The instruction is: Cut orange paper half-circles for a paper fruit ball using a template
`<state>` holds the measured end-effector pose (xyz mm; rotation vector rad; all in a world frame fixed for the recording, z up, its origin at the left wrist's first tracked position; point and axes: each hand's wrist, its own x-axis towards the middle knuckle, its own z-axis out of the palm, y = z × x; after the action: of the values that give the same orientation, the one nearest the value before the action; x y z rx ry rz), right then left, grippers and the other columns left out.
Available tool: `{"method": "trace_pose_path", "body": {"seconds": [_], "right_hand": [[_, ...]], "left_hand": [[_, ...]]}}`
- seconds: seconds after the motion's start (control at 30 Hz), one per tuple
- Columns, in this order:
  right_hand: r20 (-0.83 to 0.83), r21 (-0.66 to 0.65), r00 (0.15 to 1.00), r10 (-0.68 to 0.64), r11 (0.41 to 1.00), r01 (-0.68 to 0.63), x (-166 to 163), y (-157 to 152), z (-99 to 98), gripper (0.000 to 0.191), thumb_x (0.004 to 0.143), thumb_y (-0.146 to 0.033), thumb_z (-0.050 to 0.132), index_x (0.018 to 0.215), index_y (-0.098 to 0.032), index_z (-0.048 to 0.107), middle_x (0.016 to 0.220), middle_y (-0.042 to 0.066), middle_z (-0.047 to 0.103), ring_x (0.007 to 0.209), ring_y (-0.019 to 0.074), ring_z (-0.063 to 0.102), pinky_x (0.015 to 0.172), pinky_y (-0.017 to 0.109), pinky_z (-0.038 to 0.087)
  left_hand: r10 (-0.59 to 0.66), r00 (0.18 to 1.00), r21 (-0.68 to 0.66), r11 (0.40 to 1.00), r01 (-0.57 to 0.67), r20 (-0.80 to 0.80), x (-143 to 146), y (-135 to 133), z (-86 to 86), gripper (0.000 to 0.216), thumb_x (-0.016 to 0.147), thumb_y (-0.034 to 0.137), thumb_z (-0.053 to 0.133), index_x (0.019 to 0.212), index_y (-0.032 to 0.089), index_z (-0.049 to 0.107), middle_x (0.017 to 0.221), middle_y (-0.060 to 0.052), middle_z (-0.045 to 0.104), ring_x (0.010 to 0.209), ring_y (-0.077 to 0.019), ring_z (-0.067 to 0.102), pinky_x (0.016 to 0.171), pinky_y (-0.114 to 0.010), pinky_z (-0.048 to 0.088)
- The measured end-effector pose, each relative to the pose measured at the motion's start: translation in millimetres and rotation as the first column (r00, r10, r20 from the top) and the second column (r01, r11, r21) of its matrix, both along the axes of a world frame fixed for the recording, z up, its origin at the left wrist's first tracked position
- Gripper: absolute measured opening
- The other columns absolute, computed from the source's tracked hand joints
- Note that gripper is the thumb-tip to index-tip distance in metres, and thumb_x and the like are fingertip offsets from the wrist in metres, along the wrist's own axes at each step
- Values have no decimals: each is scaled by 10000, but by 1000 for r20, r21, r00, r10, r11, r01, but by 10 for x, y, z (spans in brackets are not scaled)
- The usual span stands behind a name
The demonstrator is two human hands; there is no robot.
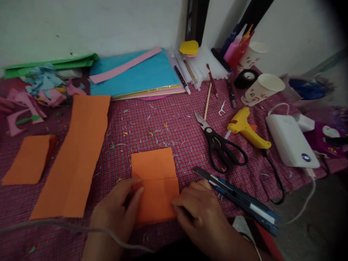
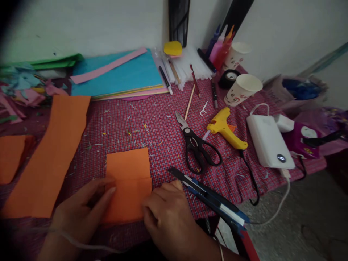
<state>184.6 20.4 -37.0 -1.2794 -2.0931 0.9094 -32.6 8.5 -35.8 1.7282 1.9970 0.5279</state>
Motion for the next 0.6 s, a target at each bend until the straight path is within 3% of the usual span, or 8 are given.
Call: {"method": "trace_pose_path", "body": {"seconds": [0.1,0.2,0.3,0.37,0.5,0.6], "right_hand": [[12,1,1000,-10,1000,10,-6,1,-1,184,823,-98,550,677,-190,614,623,-33,602,630,120,498,679,312,261],[28,15,999,-20,1000,20,-14,0,3,184,807,-88,555,663,-186,617,623,-32,612,639,124,507,696,311,270],[50,19,999,-17,1000,16,-18,2,10,173,799,-88,567,668,-186,623,635,-35,626,649,126,518,706,308,276],[67,31,998,-17,999,15,-20,2,14,172,802,-92,569,672,-188,626,651,-37,637,655,124,527,713,306,281],[100,102,995,-26,995,16,-28,-3,13,173,805,-100,561,665,-185,616,664,-36,643,659,120,535,732,300,292],[140,174,990,-28,985,4,-35,-9,0,185,805,-105,555,639,-178,592,634,-37,620,622,111,502,708,290,287]], "left_hand": [[-110,992,47,993,113,-55,-10,10,-9,231,895,373,475,961,247,657,969,-21,718,862,-197,697,773,-326,568],[-193,960,-19,981,193,-205,11,15,38,261,935,318,402,1025,249,637,1006,-32,692,854,-183,686,719,-303,556],[-256,865,-81,966,245,-432,58,15,94,278,929,222,381,1013,236,646,936,-54,669,811,-202,662,677,-318,530],[-316,782,-37,935,352,-537,79,19,107,290,891,162,411,1029,229,657,956,-87,665,867,-242,640,724,-365,516],[-487,646,104,747,657,-588,71,60,98,450,850,90,423,1250,227,576,1288,-124,582,1199,-301,509,988,-479,395],[-572,524,67,633,771,-631,48,120,119,380,872,90,421,1179,222,602,1306,-111,559,1253,-281,451,1073,-480,297]]}}
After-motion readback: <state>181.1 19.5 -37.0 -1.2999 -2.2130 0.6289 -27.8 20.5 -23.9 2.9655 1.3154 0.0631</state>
